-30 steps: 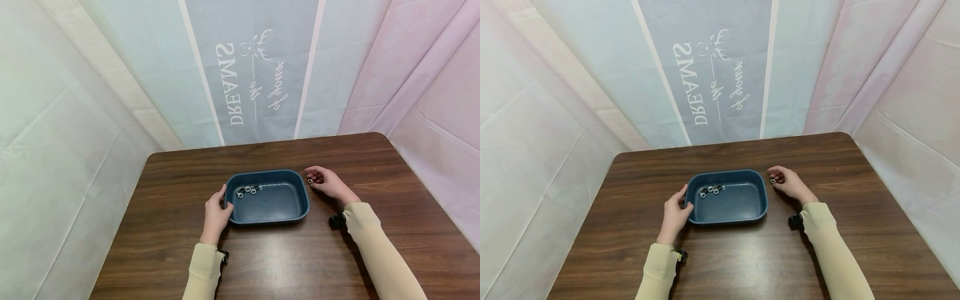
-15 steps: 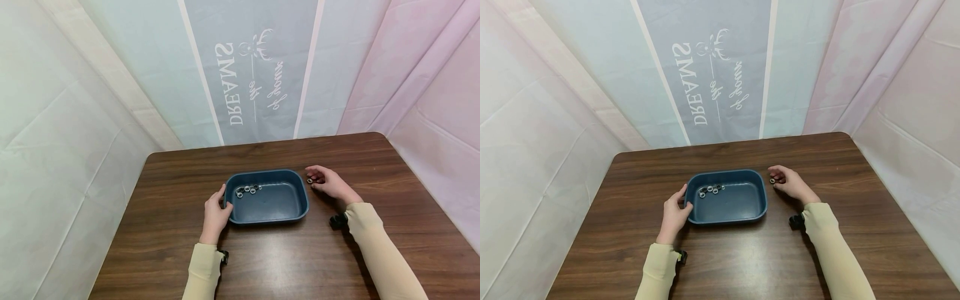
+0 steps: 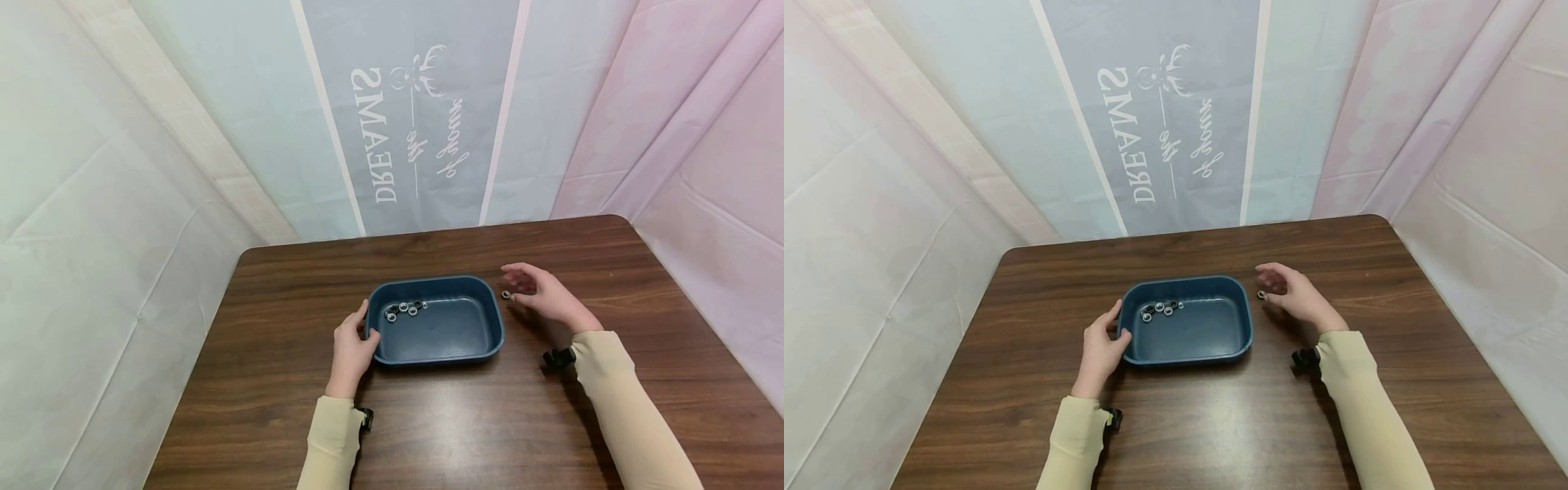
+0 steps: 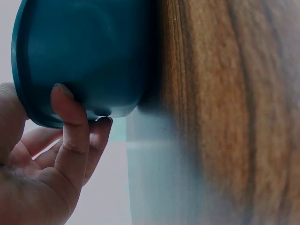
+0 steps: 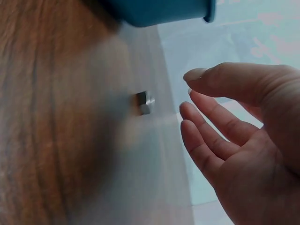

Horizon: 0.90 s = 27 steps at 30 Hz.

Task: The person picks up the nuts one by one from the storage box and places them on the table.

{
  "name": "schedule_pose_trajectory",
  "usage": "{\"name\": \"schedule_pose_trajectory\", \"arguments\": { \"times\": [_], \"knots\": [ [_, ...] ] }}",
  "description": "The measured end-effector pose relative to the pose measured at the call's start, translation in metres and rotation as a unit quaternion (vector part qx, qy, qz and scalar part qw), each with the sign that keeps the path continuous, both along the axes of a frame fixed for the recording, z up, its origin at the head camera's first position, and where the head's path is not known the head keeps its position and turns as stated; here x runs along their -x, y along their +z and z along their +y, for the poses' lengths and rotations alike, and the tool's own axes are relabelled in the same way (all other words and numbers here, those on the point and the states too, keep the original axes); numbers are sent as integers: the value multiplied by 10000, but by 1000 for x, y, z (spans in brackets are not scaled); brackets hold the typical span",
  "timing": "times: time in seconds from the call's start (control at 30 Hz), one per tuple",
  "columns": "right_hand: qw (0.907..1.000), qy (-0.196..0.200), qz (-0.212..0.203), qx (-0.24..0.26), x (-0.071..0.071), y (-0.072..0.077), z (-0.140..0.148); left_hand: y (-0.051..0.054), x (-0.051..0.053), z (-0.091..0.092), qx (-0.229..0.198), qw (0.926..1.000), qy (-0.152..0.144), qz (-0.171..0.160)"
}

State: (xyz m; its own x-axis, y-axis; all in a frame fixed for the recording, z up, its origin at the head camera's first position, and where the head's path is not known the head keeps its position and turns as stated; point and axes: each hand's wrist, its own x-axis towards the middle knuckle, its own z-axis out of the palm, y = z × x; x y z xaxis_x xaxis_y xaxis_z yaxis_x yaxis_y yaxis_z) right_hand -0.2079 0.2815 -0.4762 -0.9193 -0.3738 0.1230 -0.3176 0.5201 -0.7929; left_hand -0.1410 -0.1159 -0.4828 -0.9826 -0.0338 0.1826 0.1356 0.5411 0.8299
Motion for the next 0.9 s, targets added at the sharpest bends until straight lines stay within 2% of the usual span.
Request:
{"name": "schedule_pose_trajectory", "arguments": {
  "times": [0.23,0.4,0.7,0.9],
  "knots": [
    [9995,240,82,164,-6,20,-8,2,-1,0,-39,10000,-18,-58],
    [9995,254,98,150,-4,26,-11,1,0,0,2,10000,-8,-41],
    [9990,306,73,332,-10,54,-30,1,0,0,10,10000,-28,-54],
    [9988,333,-21,363,-5,52,-33,2,-1,0,-26,10000,-18,-83]
  ]
}}
